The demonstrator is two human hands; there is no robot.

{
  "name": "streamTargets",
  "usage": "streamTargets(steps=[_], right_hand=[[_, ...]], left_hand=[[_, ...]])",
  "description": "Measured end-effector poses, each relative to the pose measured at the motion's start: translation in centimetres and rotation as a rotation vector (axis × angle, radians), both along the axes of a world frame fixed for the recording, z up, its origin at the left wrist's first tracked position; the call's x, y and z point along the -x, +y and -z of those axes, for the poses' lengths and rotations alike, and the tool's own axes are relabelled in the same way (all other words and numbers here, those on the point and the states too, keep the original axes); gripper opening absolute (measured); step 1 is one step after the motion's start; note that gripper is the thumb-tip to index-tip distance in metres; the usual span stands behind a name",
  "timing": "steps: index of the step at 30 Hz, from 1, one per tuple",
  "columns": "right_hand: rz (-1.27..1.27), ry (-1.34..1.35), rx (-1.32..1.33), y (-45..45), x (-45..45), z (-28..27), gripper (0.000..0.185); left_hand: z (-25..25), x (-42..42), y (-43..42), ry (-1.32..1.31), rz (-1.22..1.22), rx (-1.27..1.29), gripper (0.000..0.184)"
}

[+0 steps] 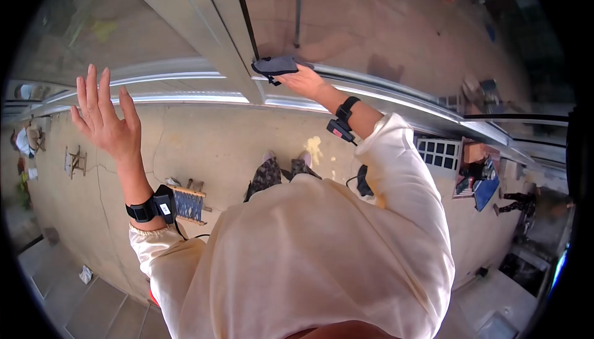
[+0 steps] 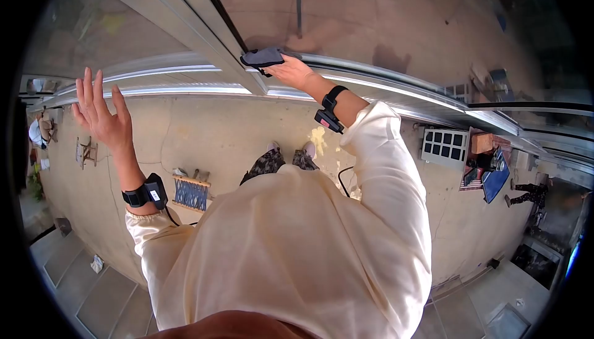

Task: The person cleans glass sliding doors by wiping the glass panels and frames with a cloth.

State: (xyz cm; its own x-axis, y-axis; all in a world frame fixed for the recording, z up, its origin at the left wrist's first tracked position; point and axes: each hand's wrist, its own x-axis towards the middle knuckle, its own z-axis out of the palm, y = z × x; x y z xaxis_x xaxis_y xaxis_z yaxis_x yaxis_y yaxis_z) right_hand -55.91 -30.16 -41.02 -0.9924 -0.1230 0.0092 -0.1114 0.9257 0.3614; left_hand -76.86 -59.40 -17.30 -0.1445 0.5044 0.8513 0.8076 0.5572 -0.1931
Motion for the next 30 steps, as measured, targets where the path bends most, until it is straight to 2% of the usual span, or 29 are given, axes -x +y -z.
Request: streamTargets(steps=[3,5,7,11,13,15,16,19,20,21,22,25,26,28,30], right_hand=[[0.000,-0.121,0.074,-0.3,-0.5,0.7,0.042],[0.031,-0.203,-0.035,-0.5,-1.7,-2.1,0.044],[-0.014,-0.197,-0.169,1.1,-4.7,-3.2,0.045],[0.026,-0.062,-0.266,5.9,-12.0,-5.5,0.048],[0.180,-0.006,-0.091,7.0,-14.6,-9.3,0.052],[0.229,0.272,-0.201,6.9,-15.4,-14.9,0.044],[0.199,0.527,-0.298,7.4,-15.7,-17.0,0.043],[0.255,0.825,-0.351,8.2,-15.0,-26.5,0.054],[0.326,1.035,-0.370,8.3,-14.3,-30.5,0.061],[0.396,1.246,-0.389,8.5,-13.9,-32.8,0.068],[0.360,1.302,-0.467,8.8,-13.6,-33.7,0.070],[0.348,1.382,-0.580,10.1,-12.8,-31.9,0.074],[0.316,1.348,-0.468,8.6,-12.4,-30.4,0.073],[0.360,1.316,-0.276,8.9,-12.3,-23.4,0.070],[0.398,1.272,-0.198,8.6,-11.8,-18.7,0.073]], left_hand=[[-0.1,-1.2,0.0,-0.007,-0.007,0.048,0.037],[0.1,-1.7,-0.7,-0.033,-0.031,0.106,0.039],[0.6,-1.9,-2.4,-0.044,-0.053,0.116,0.039],[4.0,-0.6,-7.4,-0.079,-0.136,0.156,0.039],[5.8,-0.1,-9.9,-0.100,-0.235,0.210,0.038],[6.8,0.3,-11.5,-0.116,-0.244,0.227,0.038],[7.2,0.1,-11.7,-0.119,-0.275,0.250,0.039],[6.4,-0.4,-10.2,-0.115,-0.227,0.251,0.039],[5.8,-0.8,-9.3,-0.111,-0.201,0.248,0.040],[5.2,-1.3,-8.4,-0.110,-0.191,0.249,0.040],[4.6,-1.8,-7.5,-0.112,-0.177,0.266,0.041],[4.5,-2.1,-6.1,-0.107,-0.155,0.298,0.041],[4.6,-2.3,-5.8,-0.117,-0.141,0.308,0.041],[5.1,-2.2,-5.9,-0.123,-0.136,0.328,0.041],[5.9,-2.1,-7.1,-0.167,-0.178,0.366,0.042]])
